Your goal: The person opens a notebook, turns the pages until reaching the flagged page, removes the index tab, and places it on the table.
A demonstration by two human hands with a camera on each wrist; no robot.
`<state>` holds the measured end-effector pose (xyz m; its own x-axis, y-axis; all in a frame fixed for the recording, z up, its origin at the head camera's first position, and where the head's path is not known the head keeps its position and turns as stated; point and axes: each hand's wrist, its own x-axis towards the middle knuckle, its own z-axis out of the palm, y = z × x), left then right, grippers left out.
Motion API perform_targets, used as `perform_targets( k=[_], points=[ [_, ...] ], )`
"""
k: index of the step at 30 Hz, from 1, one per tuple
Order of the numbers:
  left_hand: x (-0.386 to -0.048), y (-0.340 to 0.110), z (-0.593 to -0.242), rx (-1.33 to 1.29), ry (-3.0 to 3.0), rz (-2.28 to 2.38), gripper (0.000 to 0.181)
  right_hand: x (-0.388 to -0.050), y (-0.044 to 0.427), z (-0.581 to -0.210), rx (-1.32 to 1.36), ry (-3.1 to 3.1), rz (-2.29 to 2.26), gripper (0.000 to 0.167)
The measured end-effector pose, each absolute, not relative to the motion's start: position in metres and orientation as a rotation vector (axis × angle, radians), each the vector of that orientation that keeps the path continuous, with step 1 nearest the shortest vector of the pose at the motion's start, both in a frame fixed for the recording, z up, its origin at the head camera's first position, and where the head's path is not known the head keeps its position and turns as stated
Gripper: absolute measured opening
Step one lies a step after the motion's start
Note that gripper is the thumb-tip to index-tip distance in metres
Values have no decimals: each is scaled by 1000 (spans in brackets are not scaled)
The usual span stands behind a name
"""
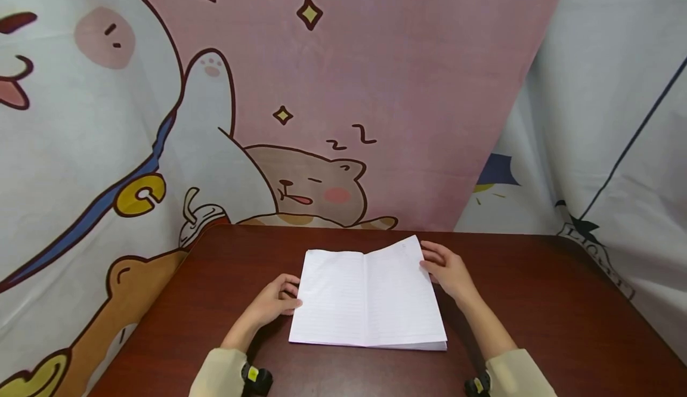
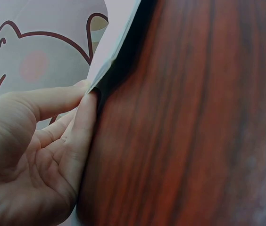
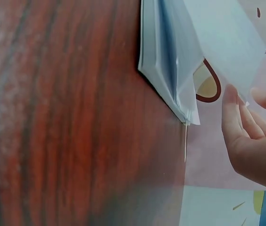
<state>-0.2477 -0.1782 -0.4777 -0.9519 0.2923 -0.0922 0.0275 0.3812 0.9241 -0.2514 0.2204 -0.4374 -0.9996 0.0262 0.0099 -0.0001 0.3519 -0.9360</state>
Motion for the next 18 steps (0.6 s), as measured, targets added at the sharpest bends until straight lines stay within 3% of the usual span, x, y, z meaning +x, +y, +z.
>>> perform_targets(
  k=[18],
  points=[
    [-248,-180,-477,307,2379,1617,47,-241,211,-428,26,-2460,2050,49]
  ],
)
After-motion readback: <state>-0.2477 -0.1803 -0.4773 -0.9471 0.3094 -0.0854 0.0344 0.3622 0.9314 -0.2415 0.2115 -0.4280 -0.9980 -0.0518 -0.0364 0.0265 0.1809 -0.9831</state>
